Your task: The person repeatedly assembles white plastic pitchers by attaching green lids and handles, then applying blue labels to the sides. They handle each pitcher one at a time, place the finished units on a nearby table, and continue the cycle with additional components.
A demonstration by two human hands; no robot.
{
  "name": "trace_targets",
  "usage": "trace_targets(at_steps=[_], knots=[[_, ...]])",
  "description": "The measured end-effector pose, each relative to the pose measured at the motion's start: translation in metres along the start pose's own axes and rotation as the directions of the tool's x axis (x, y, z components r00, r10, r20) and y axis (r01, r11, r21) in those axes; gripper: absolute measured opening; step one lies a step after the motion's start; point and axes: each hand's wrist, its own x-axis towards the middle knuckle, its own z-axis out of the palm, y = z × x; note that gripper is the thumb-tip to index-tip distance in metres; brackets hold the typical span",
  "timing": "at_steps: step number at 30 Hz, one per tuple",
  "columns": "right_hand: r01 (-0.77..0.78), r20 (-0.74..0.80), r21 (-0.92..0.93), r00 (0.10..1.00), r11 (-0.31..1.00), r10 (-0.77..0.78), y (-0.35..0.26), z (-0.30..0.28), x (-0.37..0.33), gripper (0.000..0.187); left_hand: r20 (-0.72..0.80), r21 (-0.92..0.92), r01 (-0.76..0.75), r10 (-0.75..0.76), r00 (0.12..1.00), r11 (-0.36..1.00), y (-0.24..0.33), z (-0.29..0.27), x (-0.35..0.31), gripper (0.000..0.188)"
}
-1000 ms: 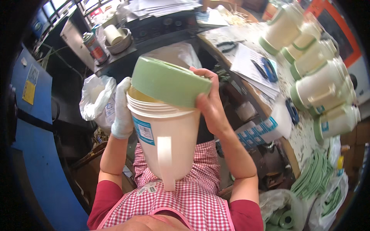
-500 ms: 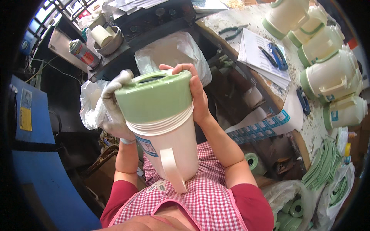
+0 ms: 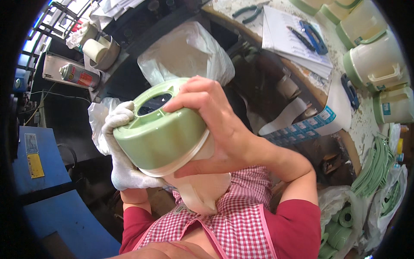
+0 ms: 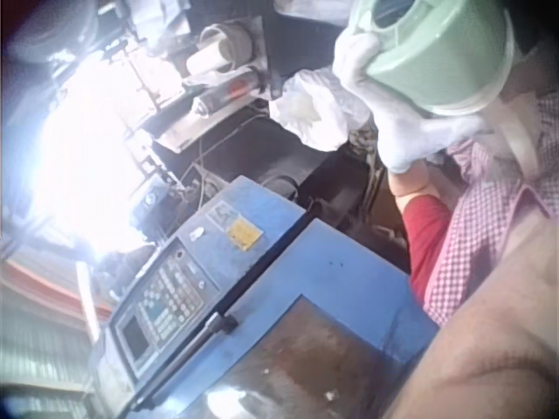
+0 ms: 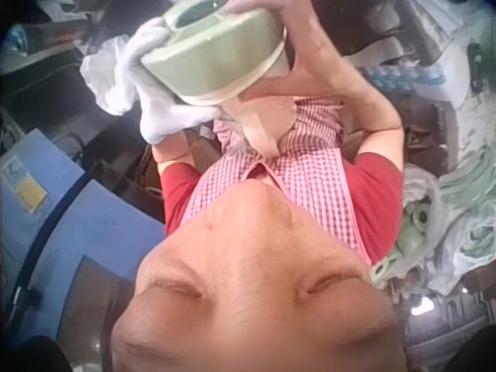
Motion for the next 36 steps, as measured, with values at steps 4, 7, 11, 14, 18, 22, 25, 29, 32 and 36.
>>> trace_targets(at_steps=[4,7,11,14,18,22,25,29,32,36], knots=[[-0.021,-0.063,-0.004,0.998,1.000,0.020,-0.009,0.002,-0.002,0.082,0.013,-0.071,0.105,-0.104,0.995,0.992,0.013,0.011,0.005,0.110],[0.113,-0.131,-0.152,0.982,0.982,-0.133,-0.007,0.010,0.004,0.071,-0.012,0.152,-0.026,0.028,1.000,0.988,0.006,0.024,0.011,0.091],[0.082,-0.091,-0.055,0.992,0.995,-0.086,0.003,0.003,0.009,0.078,-0.056,0.096,0.086,-0.081,0.995,0.992,0.002,0.025,0.018,0.083],[0.012,-0.060,0.032,0.998,0.999,-0.010,0.007,-0.005,0.006,0.088,-0.051,0.117,0.154,-0.148,0.988,0.981,0.002,0.020,0.023,0.069],[0.035,-0.019,-0.394,0.999,0.918,-0.046,0.005,0.007,0.003,0.078,-0.212,0.128,0.031,-0.003,0.977,0.991,-0.018,0.036,0.031,0.018],[-0.055,-0.198,-0.480,0.979,0.875,-0.047,0.006,0.031,0.005,0.067,-0.263,0.343,-0.051,0.148,0.953,0.938,-0.055,0.065,0.043,0.017],[-0.120,-0.230,-0.467,0.973,0.876,0.011,0.014,0.027,-0.001,0.068,-0.182,0.299,-0.062,0.121,0.976,0.952,-0.065,0.065,0.044,0.030],[-0.119,-0.223,-0.014,0.968,0.993,0.112,0.026,0.003,-0.022,0.070,-0.135,-0.094,-0.030,0.017,0.991,0.995,-0.065,0.052,0.043,0.037],[-0.146,-0.217,0.030,0.965,0.989,0.149,0.032,-0.006,-0.029,0.070,-0.178,0.212,-0.100,0.139,0.974,0.972,-0.072,0.058,0.045,0.030],[-0.118,-0.258,-0.236,0.965,0.964,0.055,0.029,-0.009,-0.024,0.071,-0.195,0.369,-0.255,0.342,0.919,0.894,-0.082,0.076,0.061,0.033]])
